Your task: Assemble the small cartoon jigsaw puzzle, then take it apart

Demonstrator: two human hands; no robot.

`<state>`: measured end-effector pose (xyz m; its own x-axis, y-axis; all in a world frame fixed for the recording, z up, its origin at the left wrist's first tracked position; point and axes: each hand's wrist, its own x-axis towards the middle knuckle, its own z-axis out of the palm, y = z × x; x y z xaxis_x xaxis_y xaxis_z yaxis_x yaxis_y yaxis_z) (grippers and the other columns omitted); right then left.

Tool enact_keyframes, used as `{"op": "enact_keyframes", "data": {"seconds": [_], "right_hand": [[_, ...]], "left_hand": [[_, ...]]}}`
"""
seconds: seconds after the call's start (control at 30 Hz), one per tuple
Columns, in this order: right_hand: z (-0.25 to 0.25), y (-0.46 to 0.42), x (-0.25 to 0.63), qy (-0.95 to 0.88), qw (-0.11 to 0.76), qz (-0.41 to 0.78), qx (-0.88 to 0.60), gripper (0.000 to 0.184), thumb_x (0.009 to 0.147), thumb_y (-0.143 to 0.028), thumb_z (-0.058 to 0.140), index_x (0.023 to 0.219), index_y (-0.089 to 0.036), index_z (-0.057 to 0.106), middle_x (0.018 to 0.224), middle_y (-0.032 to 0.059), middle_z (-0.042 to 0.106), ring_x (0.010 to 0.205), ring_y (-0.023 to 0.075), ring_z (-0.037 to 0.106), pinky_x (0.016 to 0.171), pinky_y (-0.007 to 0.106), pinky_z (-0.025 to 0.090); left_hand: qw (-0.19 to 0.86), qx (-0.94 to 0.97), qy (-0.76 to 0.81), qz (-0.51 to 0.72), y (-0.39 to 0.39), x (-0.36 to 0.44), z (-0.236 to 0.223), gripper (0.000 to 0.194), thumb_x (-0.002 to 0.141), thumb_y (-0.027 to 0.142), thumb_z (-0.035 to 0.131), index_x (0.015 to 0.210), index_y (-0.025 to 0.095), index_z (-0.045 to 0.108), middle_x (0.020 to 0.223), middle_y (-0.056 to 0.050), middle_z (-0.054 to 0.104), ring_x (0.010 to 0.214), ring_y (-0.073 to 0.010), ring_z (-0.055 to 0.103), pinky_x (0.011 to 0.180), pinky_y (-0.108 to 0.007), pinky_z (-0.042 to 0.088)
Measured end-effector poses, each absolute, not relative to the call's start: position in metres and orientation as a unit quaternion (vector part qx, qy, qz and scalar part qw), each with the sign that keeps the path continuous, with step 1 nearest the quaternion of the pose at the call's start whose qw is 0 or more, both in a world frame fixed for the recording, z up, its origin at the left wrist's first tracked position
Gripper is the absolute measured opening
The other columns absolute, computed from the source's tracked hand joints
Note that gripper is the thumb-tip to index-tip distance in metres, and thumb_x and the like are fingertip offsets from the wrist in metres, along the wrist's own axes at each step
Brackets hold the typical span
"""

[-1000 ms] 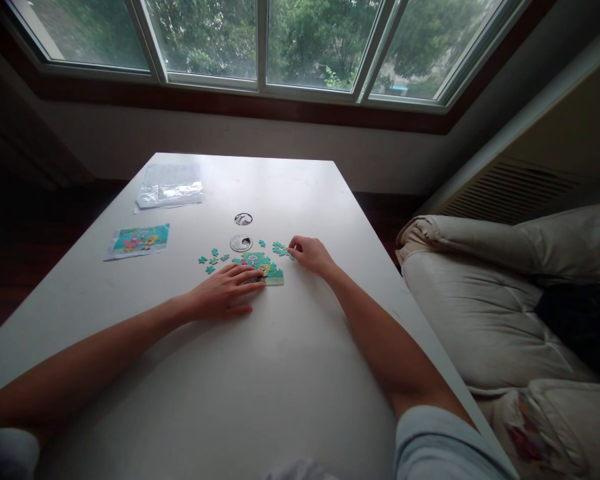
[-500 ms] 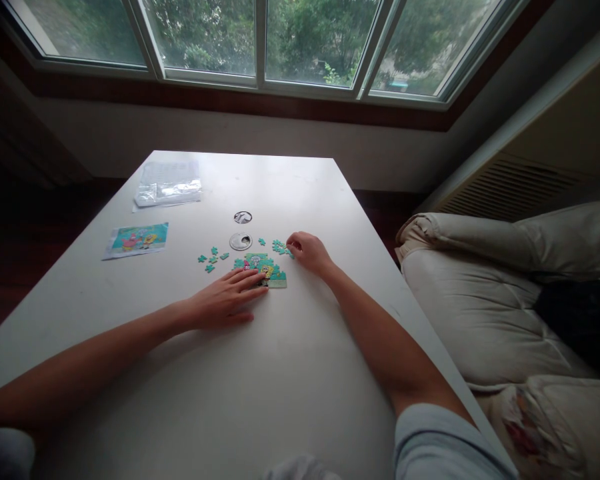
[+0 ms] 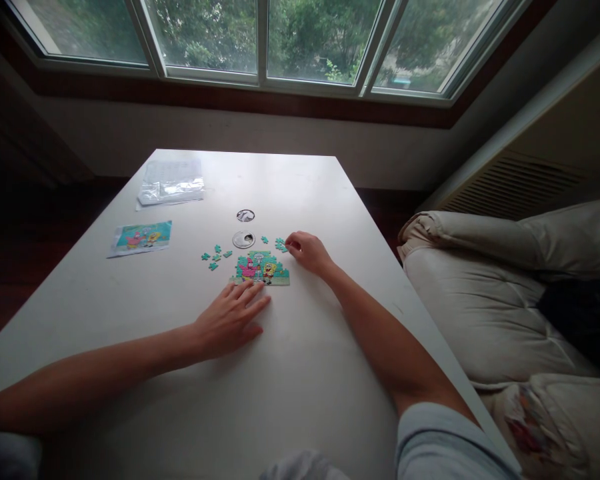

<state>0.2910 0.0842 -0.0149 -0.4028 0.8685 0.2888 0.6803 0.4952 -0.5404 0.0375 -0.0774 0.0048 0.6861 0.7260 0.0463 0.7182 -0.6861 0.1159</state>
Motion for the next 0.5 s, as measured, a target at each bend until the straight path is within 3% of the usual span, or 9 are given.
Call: {"op": "enact_keyframes", "data": {"seconds": [0.17,0.33,0.5], "right_hand": [[-0.013,0.082,0.29,-0.813,0.259,0.159,-0.496,0.013,0.09,-0.027,0.059,0.09,-0.02,0.07,0.085,0.0037,0.068,0.075,0.0168,0.056,0.072,0.028,0.042],[-0.015,0.084,0.292,-0.815,0.256,0.16,-0.495,0.013,0.09,-0.026,0.058,0.09,-0.021,0.07,0.085,0.0034,0.069,0.075,0.0166,0.057,0.072,0.027,0.041],[-0.018,0.087,0.295,-0.804,0.259,0.145,-0.515,0.012,0.088,-0.025,0.059,0.09,-0.021,0.07,0.085,0.0029,0.07,0.074,0.0162,0.057,0.071,0.027,0.041]], "left_hand": [[0.061,0.921,0.376,0.088,-0.067,0.035,0.005,0.052,0.093,0.045,0.06,0.14,0.022,0.053,0.151,-0.015,0.049,0.135,-0.0348,0.047,0.109,-0.053,0.039],[0.043,0.871,0.473,0.128,-0.02,-0.002,0.018,0.037,0.097,0.036,0.052,0.131,0.024,0.062,0.138,-0.011,0.06,0.123,-0.0314,0.054,0.103,-0.049,0.044],[0.105,0.868,0.475,0.098,0.041,-0.084,0.024,0.048,0.094,0.038,0.053,0.14,0.024,0.058,0.14,-0.01,0.057,0.127,-0.0312,0.051,0.107,-0.046,0.042]]}}
